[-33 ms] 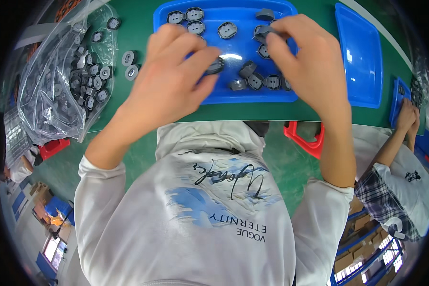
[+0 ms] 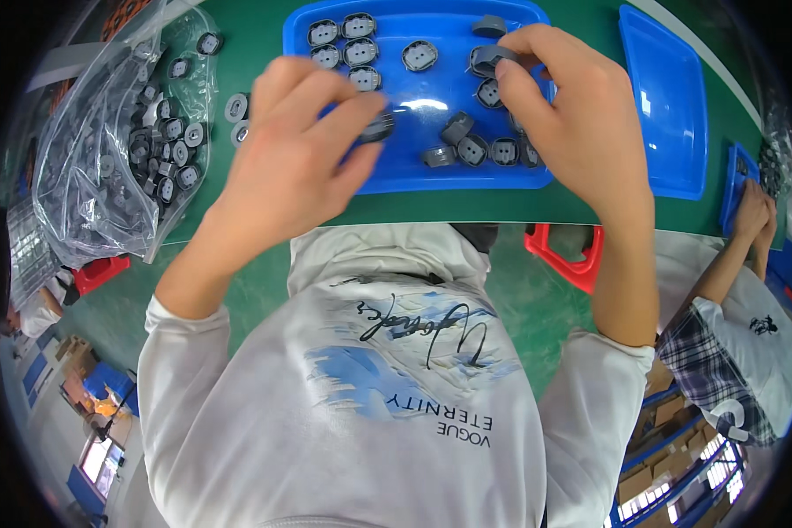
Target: Assembling electronic parts by placing them into organized plastic trays.
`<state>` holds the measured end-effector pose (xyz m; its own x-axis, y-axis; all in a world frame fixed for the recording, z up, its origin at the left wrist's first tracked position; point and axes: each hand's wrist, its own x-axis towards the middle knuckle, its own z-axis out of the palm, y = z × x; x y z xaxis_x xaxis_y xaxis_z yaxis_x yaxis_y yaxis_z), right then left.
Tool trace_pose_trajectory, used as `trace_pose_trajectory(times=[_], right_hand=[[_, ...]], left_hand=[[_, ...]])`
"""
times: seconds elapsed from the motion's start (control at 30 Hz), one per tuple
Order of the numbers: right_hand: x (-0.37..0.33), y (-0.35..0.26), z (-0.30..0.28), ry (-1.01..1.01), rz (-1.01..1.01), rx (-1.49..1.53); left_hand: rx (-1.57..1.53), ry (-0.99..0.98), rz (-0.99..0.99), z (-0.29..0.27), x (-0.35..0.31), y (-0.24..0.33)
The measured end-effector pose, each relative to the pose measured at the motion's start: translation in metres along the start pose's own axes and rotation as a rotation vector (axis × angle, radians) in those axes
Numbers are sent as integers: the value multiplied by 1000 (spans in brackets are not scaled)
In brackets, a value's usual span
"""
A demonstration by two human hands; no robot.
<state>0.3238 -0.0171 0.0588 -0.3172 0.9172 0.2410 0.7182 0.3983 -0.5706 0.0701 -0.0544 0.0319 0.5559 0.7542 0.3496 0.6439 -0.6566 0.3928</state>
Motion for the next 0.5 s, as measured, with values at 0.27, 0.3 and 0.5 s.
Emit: trace_pose_trajectory(times=[0.27, 0.3, 0.5], right_hand=[[9, -28, 45, -422, -484, -110], [8, -32, 52, -416, -462, -185], [-7, -36, 56, -227, -309, -258]], left_hand=[[16, 43, -43, -5, -28, -13], [17, 44, -47, -3, -29, -14], [25, 81, -102, 2, -34, -22]])
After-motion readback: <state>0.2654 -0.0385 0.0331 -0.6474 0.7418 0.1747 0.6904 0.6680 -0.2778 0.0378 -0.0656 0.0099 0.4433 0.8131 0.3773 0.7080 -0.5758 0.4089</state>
